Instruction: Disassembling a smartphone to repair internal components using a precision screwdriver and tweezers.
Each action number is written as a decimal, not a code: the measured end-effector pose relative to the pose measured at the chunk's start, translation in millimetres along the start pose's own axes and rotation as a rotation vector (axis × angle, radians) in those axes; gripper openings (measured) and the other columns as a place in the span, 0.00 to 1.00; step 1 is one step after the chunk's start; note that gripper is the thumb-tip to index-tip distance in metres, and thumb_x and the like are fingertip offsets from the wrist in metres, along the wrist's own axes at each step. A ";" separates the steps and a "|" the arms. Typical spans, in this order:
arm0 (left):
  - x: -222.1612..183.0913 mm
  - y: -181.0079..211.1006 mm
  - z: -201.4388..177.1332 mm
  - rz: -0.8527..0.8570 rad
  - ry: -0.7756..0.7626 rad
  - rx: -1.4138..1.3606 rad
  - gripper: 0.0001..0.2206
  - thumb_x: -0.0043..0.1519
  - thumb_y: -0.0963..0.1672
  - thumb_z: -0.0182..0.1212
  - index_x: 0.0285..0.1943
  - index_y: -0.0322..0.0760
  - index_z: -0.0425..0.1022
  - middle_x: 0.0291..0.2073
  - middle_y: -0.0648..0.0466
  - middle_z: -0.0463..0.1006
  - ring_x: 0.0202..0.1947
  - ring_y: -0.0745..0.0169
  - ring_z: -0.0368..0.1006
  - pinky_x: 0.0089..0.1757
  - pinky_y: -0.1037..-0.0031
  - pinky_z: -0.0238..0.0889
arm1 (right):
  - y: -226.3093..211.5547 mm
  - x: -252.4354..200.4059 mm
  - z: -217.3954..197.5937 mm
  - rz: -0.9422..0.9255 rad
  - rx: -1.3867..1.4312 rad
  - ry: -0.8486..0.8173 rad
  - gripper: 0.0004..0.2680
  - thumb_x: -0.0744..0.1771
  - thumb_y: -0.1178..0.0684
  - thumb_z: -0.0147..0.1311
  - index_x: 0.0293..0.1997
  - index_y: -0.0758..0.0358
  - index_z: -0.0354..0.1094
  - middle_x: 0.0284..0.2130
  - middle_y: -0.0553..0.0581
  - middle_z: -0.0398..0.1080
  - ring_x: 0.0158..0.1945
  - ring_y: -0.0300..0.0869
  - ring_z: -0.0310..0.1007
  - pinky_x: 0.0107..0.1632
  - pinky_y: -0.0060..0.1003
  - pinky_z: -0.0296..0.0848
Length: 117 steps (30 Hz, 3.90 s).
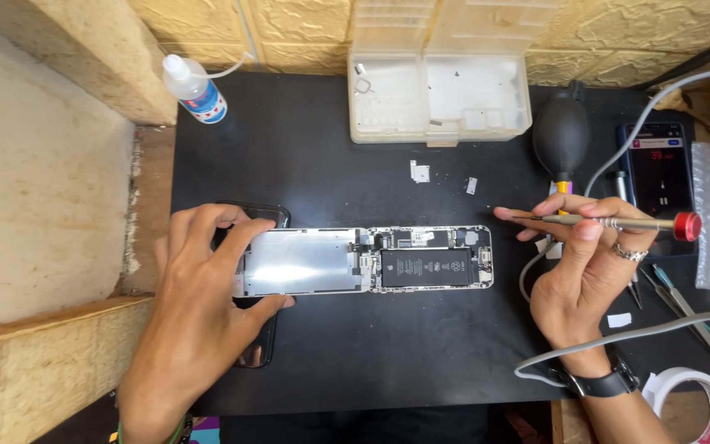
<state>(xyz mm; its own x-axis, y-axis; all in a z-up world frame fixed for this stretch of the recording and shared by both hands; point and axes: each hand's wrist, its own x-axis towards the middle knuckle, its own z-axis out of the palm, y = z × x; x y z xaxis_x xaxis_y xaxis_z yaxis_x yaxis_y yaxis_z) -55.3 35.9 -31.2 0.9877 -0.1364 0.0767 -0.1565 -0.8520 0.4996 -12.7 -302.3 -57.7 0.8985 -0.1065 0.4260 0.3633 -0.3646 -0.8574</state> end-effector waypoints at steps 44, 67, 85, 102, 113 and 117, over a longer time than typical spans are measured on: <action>-0.1 -3.2 5.2 0.032 0.113 -0.160 0.33 0.40 0.45 0.82 0.58 0.40 0.78 0.51 0.50 0.71 0.52 0.51 0.64 0.54 0.64 0.59 | 12.3 -3.6 -4.4 -0.089 0.008 0.010 0.07 0.77 0.51 0.39 0.53 0.64 0.52 0.41 0.68 0.62 0.44 0.54 0.74 0.40 0.38 0.76; 26.6 23.8 5.0 0.389 -0.070 0.384 0.31 0.45 0.53 0.74 0.56 0.40 0.72 0.51 0.53 0.72 0.54 0.49 0.66 0.60 0.45 0.51 | 11.1 -6.4 -5.0 -0.078 0.056 0.023 0.06 0.76 0.53 0.43 0.53 0.65 0.57 0.42 0.66 0.67 0.43 0.53 0.76 0.40 0.34 0.76; 34.7 19.5 1.7 0.423 -0.067 0.408 0.29 0.44 0.53 0.74 0.51 0.38 0.74 0.46 0.51 0.72 0.48 0.51 0.69 0.62 0.43 0.50 | -19.4 14.3 31.6 0.152 0.078 -0.327 0.02 0.66 0.64 0.60 0.40 0.70 0.73 0.40 0.60 0.77 0.48 0.53 0.86 0.53 0.34 0.85; 39.4 54.8 -19.7 0.412 -0.097 0.519 0.22 0.56 0.54 0.64 0.51 0.37 0.73 0.42 0.51 0.74 0.42 0.49 0.71 0.50 0.59 0.62 | -14.4 12.0 33.2 0.112 0.016 -0.297 0.02 0.66 0.64 0.61 0.38 0.68 0.72 0.40 0.59 0.76 0.45 0.51 0.86 0.51 0.34 0.84; 63.4 55.2 -3.9 0.444 -0.173 0.427 0.15 0.56 0.53 0.66 0.41 0.42 0.75 0.39 0.51 0.76 0.39 0.46 0.74 0.44 0.55 0.62 | -12.8 11.4 33.2 0.044 0.014 -0.291 0.04 0.68 0.64 0.58 0.44 0.69 0.67 0.41 0.60 0.75 0.46 0.52 0.86 0.53 0.36 0.83; 68.1 49.9 4.4 0.462 -0.185 0.377 0.30 0.42 0.59 0.79 0.42 0.39 0.76 0.38 0.51 0.75 0.38 0.49 0.72 0.48 0.54 0.60 | -21.5 14.7 34.7 0.041 -0.037 -0.333 0.03 0.69 0.64 0.55 0.44 0.69 0.66 0.42 0.60 0.74 0.47 0.51 0.86 0.49 0.33 0.82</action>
<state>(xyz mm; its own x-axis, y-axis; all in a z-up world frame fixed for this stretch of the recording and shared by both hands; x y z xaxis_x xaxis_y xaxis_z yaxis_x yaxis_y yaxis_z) 4.1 -18.2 -4.8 0.8060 -0.5902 0.0450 -0.5913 -0.7991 0.1089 1.2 -263.9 -43.0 0.9455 0.1840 0.2685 0.3216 -0.4004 -0.8581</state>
